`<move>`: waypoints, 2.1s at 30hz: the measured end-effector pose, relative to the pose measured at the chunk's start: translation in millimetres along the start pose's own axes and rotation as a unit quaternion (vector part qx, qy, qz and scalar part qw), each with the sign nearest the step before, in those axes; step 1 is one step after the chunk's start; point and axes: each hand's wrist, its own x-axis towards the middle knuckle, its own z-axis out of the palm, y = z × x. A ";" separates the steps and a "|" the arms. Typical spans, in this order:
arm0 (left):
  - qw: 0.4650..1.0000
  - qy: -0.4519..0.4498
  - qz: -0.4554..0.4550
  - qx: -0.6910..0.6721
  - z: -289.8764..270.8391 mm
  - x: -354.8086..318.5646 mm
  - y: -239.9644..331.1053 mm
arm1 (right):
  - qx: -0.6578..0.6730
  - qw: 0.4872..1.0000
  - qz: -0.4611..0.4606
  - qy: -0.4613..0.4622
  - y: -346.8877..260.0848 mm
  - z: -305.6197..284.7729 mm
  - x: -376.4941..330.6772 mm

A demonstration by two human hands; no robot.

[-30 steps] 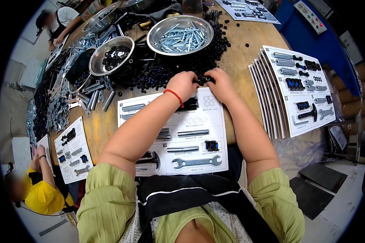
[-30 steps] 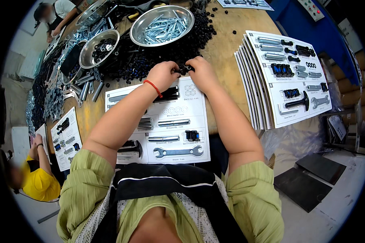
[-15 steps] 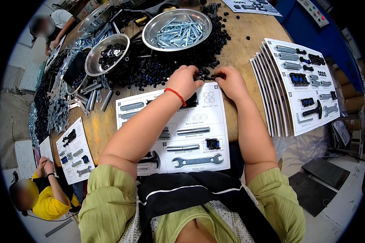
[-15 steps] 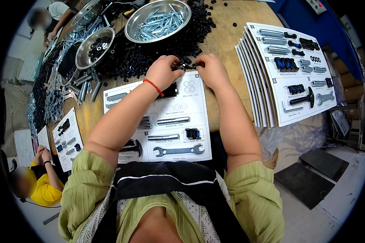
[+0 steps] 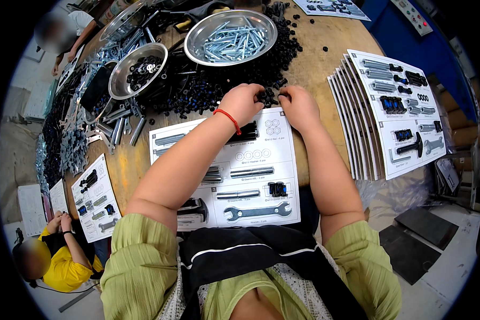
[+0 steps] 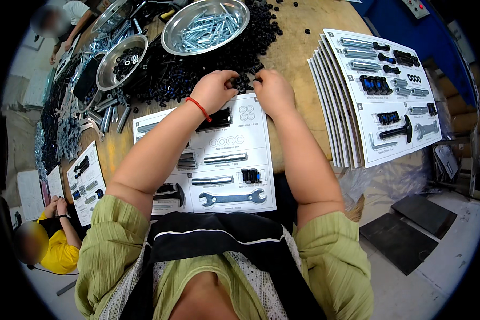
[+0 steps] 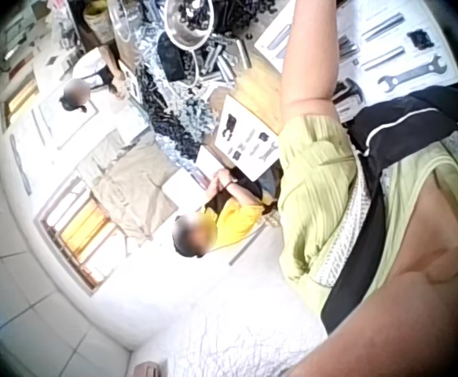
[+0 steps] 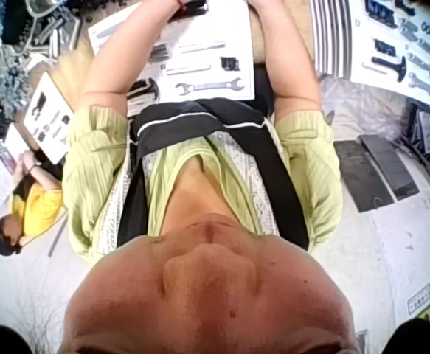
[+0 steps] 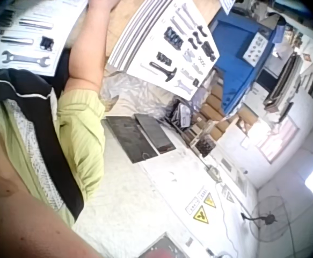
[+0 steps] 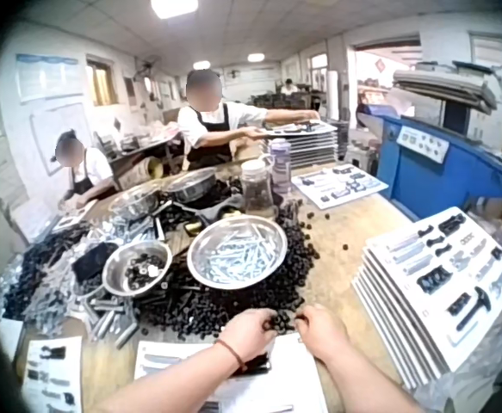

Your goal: The person assembles hardware kits by picking bolts, nuts, washers, and other fasteners from bowls and placing them into designated slots on a printed cardboard template. The person repeatedly completes one template, stacks it, and begins a new one.

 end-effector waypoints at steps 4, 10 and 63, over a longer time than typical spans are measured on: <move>0.998 -0.011 0.052 0.025 -2.1 3.8 -2.3 | 0.008 0.995 0.093 -0.041 -9.1 -9.9 2.3; 0.996 -0.028 0.019 0.085 -7.3 7.4 2.4 | 0.057 0.996 -0.025 0.062 5.9 -0.6 -0.2; 0.976 0.177 0.124 0.022 -46.2 -90.5 9.8 | 0.265 0.963 0.031 -0.047 7.9 -2.3 -70.2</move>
